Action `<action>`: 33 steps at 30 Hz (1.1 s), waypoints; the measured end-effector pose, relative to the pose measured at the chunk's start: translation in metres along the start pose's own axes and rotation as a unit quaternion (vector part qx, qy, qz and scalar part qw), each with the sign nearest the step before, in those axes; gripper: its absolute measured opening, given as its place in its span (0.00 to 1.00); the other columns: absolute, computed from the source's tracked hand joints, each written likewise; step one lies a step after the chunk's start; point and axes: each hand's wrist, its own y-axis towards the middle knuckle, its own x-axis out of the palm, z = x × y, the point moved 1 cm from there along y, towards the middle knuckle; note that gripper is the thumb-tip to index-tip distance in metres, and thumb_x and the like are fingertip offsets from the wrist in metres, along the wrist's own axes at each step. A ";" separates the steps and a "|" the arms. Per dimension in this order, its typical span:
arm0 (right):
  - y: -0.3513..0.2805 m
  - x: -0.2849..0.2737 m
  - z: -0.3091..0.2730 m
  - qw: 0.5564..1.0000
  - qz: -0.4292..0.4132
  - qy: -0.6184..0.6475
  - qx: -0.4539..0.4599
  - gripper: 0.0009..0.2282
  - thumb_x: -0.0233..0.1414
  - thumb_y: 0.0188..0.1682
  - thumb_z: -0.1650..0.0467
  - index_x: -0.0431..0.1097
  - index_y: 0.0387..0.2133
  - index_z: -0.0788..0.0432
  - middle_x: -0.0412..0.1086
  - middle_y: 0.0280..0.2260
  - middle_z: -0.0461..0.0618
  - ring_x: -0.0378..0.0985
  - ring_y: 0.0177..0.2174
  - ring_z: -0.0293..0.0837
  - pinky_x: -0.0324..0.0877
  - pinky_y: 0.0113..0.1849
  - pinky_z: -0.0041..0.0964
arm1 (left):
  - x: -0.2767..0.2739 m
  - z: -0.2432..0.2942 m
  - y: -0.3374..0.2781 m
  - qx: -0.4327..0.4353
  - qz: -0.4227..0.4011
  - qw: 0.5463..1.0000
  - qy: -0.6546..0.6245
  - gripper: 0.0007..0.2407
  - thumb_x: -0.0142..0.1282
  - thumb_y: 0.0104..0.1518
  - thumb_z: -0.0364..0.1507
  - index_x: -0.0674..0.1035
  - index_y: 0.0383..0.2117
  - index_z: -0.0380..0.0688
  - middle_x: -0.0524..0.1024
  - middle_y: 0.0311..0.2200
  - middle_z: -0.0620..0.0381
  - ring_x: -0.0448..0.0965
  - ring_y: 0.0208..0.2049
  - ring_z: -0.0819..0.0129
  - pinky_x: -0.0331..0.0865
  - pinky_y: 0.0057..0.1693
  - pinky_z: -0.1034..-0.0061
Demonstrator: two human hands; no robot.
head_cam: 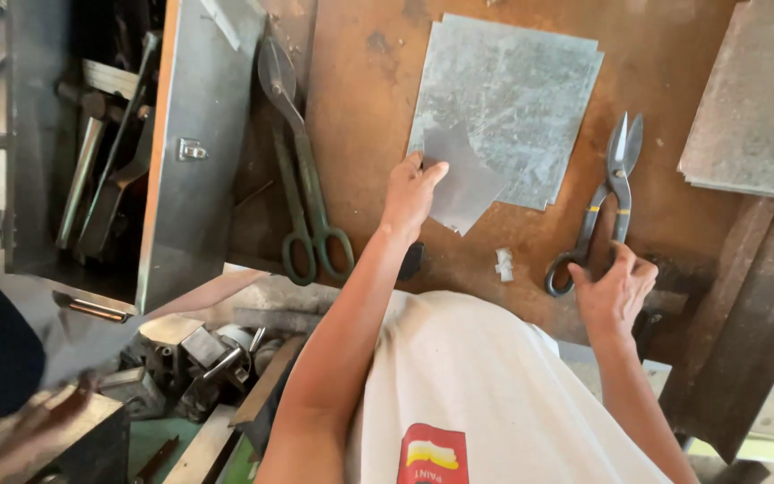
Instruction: Using tin snips and a tape measure to measure and cut small pieces of sheet metal on a workbench.
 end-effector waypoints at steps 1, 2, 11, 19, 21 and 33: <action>0.004 -0.007 -0.009 1.000 0.004 0.004 -0.003 0.36 0.69 0.41 0.65 0.60 0.63 0.60 0.59 0.54 0.69 0.64 0.53 0.67 0.64 0.53 0.54 | 0.000 0.005 0.000 0.006 0.001 1.000 0.001 0.11 0.59 0.58 0.28 0.76 0.42 0.32 0.72 0.33 0.60 0.69 0.36 0.75 0.68 0.43 0.76; 0.003 -0.013 -0.015 0.999 -0.014 0.013 0.031 0.39 0.70 0.38 0.65 0.57 0.63 0.61 0.58 0.54 0.70 0.65 0.52 0.68 0.65 0.52 0.54 | -0.002 0.007 -0.005 0.011 0.013 0.999 0.039 0.12 0.59 0.58 0.29 0.77 0.41 0.32 0.73 0.33 0.59 0.69 0.35 0.75 0.68 0.43 0.77; 0.015 0.019 0.020 0.995 -0.033 -0.078 0.047 0.42 0.69 0.35 0.60 0.59 0.61 0.67 0.66 0.47 0.74 0.72 0.47 0.68 0.70 0.49 0.53 | 0.005 0.032 -0.016 0.103 0.019 0.989 0.107 0.07 0.63 0.55 0.27 0.85 0.38 0.41 0.82 0.34 0.56 0.79 0.37 0.69 0.72 0.45 0.73; 0.020 -0.003 0.026 0.926 -0.190 0.301 0.123 0.26 0.60 0.40 0.67 0.69 0.53 0.67 0.77 0.38 0.58 0.81 0.37 0.55 0.75 0.41 0.50 | 0.009 0.076 -0.033 0.417 0.161 0.667 0.597 0.10 0.66 0.43 0.33 0.87 0.32 0.65 0.78 0.27 0.53 0.79 0.37 0.54 0.67 0.44 0.61; 0.012 -0.020 0.011 0.752 -0.250 0.584 0.174 0.22 0.57 0.42 0.71 0.68 0.51 0.67 0.75 0.35 0.52 0.80 0.32 0.48 0.77 0.34 0.46 | 0.005 0.063 -0.027 0.324 0.102 0.695 0.634 0.08 0.63 0.57 0.34 0.86 0.41 0.58 0.79 0.23 0.54 0.80 0.27 0.57 0.67 0.40 0.60; 0.005 -0.035 -0.010 0.784 -0.254 0.530 0.202 0.22 0.55 0.50 0.56 0.69 0.41 0.66 0.65 0.23 0.48 0.65 0.18 0.39 0.62 0.20 0.37 | -0.014 0.045 -0.016 0.188 0.083 0.910 0.361 0.12 0.53 0.61 0.27 0.84 0.47 0.48 0.80 0.27 0.47 0.82 0.29 0.63 0.75 0.43 0.67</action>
